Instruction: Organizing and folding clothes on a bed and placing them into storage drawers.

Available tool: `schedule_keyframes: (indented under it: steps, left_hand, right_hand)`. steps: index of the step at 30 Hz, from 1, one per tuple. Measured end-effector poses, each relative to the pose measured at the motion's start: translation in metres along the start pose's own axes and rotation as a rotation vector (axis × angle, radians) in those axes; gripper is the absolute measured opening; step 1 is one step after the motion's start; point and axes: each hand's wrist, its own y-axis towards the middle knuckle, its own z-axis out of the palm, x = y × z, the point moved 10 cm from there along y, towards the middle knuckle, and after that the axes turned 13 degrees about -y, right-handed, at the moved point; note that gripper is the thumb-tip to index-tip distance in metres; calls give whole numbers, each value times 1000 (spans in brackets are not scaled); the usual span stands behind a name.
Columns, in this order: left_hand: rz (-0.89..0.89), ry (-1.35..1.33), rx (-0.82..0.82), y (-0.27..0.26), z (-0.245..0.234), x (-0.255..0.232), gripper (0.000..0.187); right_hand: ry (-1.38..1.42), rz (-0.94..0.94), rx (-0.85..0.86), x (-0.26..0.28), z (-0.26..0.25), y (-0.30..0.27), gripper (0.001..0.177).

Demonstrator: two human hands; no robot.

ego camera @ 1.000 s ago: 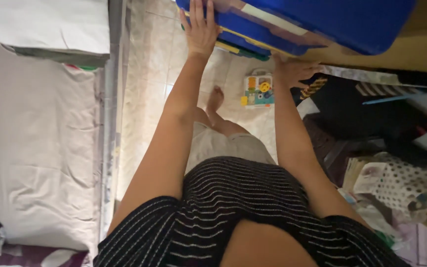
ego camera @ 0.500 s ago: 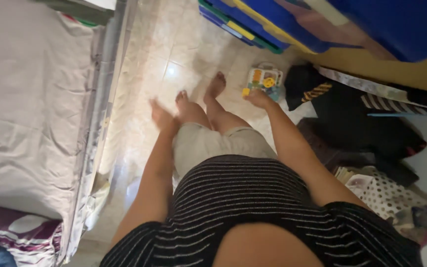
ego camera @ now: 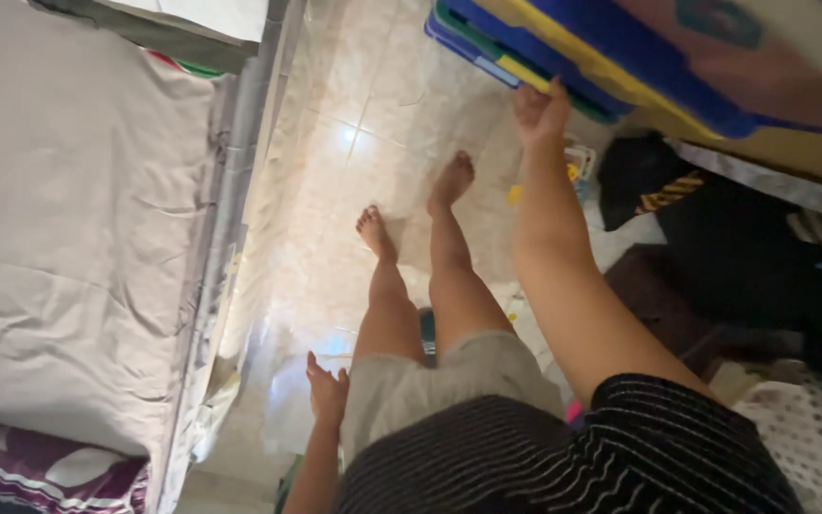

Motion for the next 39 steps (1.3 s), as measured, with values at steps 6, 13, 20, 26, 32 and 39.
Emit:
schedule_keyframes:
  steps: [6,13,20,26,32,39]
  left_hand:
    - [56,71,-30,-6,-23,64,81]
    - [69,29,-39,10,-49,81,69]
    - [237,83,-29,33,-64,58,67]
    - [201,142,-13,46,-72,44,64]
    - [288,148,43,50,-70,16,65]
    - [302,189,58,59,-69,15,64]
  right_hand:
    - [391,-161,-123,-6,-8,25,20]
    - [42,-274,415,-79,-62,37,47]
    - [263,-164,-135,-153,-96,-49,32]
    - [218,-115,-281,-160,-103,-60,26]
    - [220,-132,-270,-146,-78,-72,22]
    - [-14,73,-625,-156,-90,-84,24]
